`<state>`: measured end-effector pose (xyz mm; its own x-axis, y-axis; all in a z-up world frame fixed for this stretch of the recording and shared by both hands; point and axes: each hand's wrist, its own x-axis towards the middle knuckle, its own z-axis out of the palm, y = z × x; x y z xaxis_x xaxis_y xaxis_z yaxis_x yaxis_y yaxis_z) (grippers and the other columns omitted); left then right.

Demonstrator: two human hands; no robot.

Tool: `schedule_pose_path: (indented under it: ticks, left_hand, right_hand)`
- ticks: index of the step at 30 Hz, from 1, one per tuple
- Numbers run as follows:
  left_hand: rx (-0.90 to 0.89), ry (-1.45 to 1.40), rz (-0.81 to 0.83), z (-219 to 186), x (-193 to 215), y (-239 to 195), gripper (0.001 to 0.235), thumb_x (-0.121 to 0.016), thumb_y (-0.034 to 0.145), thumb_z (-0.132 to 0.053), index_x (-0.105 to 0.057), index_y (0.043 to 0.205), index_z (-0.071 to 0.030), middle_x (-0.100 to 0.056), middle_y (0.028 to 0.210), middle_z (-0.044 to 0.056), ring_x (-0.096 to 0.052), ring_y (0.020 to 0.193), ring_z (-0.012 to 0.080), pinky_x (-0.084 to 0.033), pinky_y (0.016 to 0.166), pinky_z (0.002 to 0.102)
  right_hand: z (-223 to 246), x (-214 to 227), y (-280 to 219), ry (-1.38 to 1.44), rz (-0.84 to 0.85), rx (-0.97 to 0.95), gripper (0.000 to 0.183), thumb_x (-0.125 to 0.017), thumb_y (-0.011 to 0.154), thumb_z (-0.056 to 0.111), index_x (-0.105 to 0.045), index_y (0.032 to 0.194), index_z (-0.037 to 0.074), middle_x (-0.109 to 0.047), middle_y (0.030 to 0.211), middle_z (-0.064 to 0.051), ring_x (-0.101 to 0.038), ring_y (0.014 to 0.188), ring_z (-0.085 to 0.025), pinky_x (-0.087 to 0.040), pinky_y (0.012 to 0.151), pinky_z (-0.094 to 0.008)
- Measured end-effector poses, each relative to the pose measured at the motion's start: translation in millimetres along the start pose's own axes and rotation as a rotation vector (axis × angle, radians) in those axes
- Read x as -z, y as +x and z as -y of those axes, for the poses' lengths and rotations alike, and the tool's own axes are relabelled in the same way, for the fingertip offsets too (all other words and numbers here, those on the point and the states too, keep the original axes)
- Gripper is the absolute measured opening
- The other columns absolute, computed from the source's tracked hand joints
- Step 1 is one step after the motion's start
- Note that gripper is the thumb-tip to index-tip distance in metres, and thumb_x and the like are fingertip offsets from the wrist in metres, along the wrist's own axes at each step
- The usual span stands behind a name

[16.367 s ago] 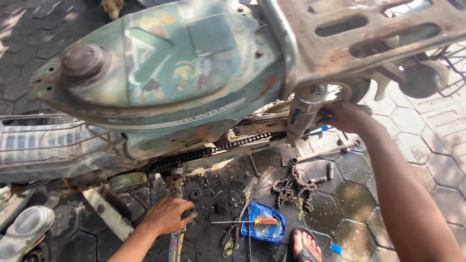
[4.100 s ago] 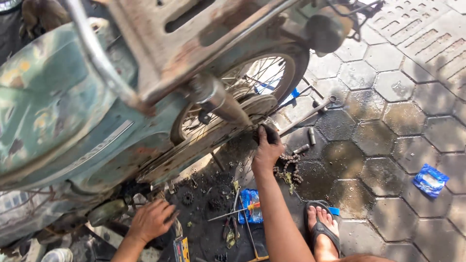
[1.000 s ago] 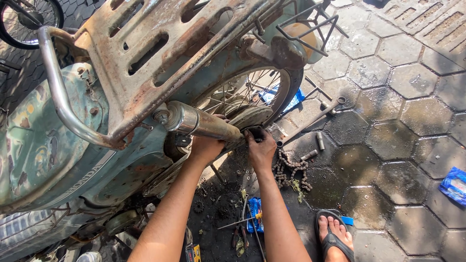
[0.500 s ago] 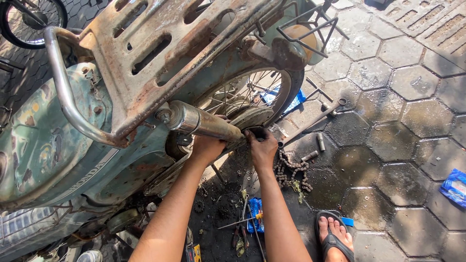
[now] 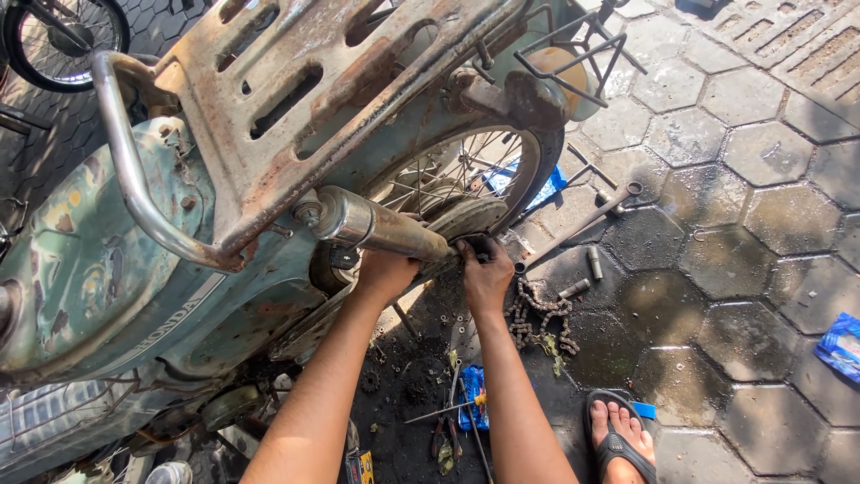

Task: The person works on the rear chain and sprocket area of a motorcycle, using a screwdriver to scrape a metal part and then using a wrench to tighten a bolt near the rear wheel. The person handles the chain and various tools while sitting on the ground.

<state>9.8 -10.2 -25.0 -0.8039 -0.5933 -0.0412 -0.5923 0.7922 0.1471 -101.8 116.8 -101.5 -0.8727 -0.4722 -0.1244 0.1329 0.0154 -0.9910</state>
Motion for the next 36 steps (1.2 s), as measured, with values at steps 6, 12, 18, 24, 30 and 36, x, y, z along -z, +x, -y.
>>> schedule_pose_path:
  ticks: [6, 12, 18, 24, 30, 36]
  left_hand:
    - [-0.005, -0.031, 0.005, 3, -3, -1, 0.052, -0.073, 0.082, -0.023, -0.061, 0.132, -0.02, -0.052, 0.145, 0.004, -0.046, 0.136, 0.0312, -0.031, 0.113, 0.053]
    - [-0.009, -0.036, -0.031, 0, -1, 1, 0.05, -0.072, 0.083, -0.022, -0.062, 0.131, -0.017, -0.054, 0.143, 0.006, -0.046, 0.135, 0.0328, -0.03, 0.113, 0.054]
    - [-0.032, -0.074, -0.051, -3, 2, -1, 0.048, -0.072, 0.083, -0.025, -0.062, 0.13, -0.018, -0.057, 0.141, 0.006, -0.05, 0.134, 0.0326, -0.034, 0.114, 0.051]
    - [0.031, -0.003, 0.003, 0, -4, -2, 0.055, -0.069, 0.087, -0.03, -0.058, 0.139, -0.016, -0.057, 0.142, 0.013, -0.049, 0.134, 0.0357, -0.034, 0.112, 0.052]
    - [0.065, 0.005, 0.032, 7, -15, 0, 0.05, -0.068, 0.09, -0.034, -0.061, 0.135, -0.013, -0.063, 0.136, 0.016, -0.055, 0.129, 0.0371, -0.041, 0.107, 0.052]
    - [0.013, -0.009, -0.006, 8, -14, -5, 0.044, -0.069, 0.09, -0.036, -0.068, 0.126, -0.01, -0.066, 0.13, 0.017, -0.057, 0.125, 0.0395, -0.041, 0.107, 0.053]
  right_hand:
    - [3, 2, -2, -0.099, 0.007, -0.023, 0.019, -0.074, 0.097, 0.023, -0.08, 0.107, 0.008, -0.076, 0.098, -0.009, -0.07, 0.085, -0.021, -0.055, 0.078, -0.036]
    - [-3, -1, 1, 0.024, 0.026, -0.053, 0.021, -0.078, 0.09, 0.024, -0.079, 0.102, 0.007, -0.078, 0.102, -0.008, -0.072, 0.088, -0.02, -0.058, 0.08, -0.034]
    - [4, -1, -1, -0.075, -0.008, -0.03, 0.021, -0.077, 0.093, 0.023, -0.079, 0.105, 0.006, -0.077, 0.099, -0.009, -0.072, 0.086, -0.02, -0.056, 0.08, -0.035]
    - [-1, -4, -2, -0.045, -0.024, 0.021, 0.022, -0.077, 0.093, 0.024, -0.08, 0.105, 0.006, -0.076, 0.099, -0.008, -0.071, 0.085, -0.02, -0.056, 0.078, -0.036]
    - [6, -2, -4, -0.053, -0.019, 0.046, 0.021, -0.078, 0.09, 0.025, -0.08, 0.103, 0.008, -0.076, 0.097, -0.008, -0.071, 0.085, -0.02, -0.055, 0.077, -0.035]
    - [-1, -1, -3, -0.065, -0.029, 0.063, 0.021, -0.076, 0.093, 0.022, -0.079, 0.104, 0.004, -0.076, 0.095, -0.009, -0.071, 0.083, -0.019, -0.054, 0.077, -0.034]
